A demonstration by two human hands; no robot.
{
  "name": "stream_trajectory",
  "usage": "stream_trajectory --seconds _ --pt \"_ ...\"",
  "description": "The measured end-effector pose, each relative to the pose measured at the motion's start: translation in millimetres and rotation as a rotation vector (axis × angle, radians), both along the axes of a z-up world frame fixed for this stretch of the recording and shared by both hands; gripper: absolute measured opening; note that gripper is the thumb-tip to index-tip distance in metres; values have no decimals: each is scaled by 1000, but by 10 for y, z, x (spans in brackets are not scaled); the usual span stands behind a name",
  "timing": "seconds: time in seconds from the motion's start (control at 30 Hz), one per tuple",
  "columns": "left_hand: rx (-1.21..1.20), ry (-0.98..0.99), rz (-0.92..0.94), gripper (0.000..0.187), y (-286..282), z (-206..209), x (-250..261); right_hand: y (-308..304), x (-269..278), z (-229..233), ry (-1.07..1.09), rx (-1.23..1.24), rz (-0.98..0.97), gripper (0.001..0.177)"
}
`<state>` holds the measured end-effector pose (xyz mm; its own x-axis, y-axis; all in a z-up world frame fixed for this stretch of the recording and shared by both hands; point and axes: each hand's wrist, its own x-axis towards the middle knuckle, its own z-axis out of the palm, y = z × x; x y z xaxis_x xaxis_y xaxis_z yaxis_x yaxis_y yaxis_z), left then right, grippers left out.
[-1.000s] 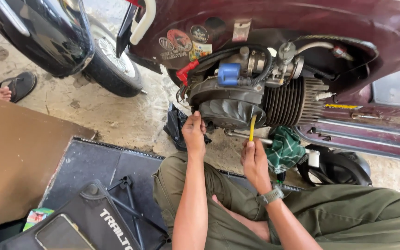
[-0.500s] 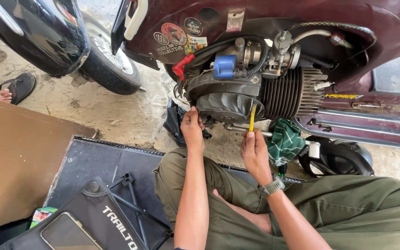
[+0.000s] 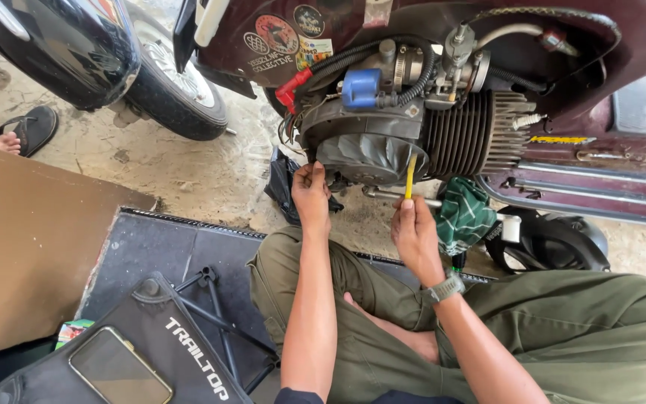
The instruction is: The person sits on a small stool and uses a yellow screwdriver to work on the engine area of a maroon motorcycle. They manipulate a black plastic bag or cover near the engine casing while holding the tool.
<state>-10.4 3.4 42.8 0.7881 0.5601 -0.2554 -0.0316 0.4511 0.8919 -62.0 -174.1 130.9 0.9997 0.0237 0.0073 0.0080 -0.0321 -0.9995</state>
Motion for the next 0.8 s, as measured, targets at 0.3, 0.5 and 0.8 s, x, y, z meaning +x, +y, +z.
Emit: stream_trajectory --seconds 0.3,0.5,0.8 --pt "-14 13 -59 25 10 40 -39 -9 7 -8 -1 30 1 34" --pt "-25 27 -59 29 17 16 -36 -17 -71 -189 2 -22 33 34" --pt "4 42 -115 31 23 33 -78 -39 -35 -306 9 -40 46 35"
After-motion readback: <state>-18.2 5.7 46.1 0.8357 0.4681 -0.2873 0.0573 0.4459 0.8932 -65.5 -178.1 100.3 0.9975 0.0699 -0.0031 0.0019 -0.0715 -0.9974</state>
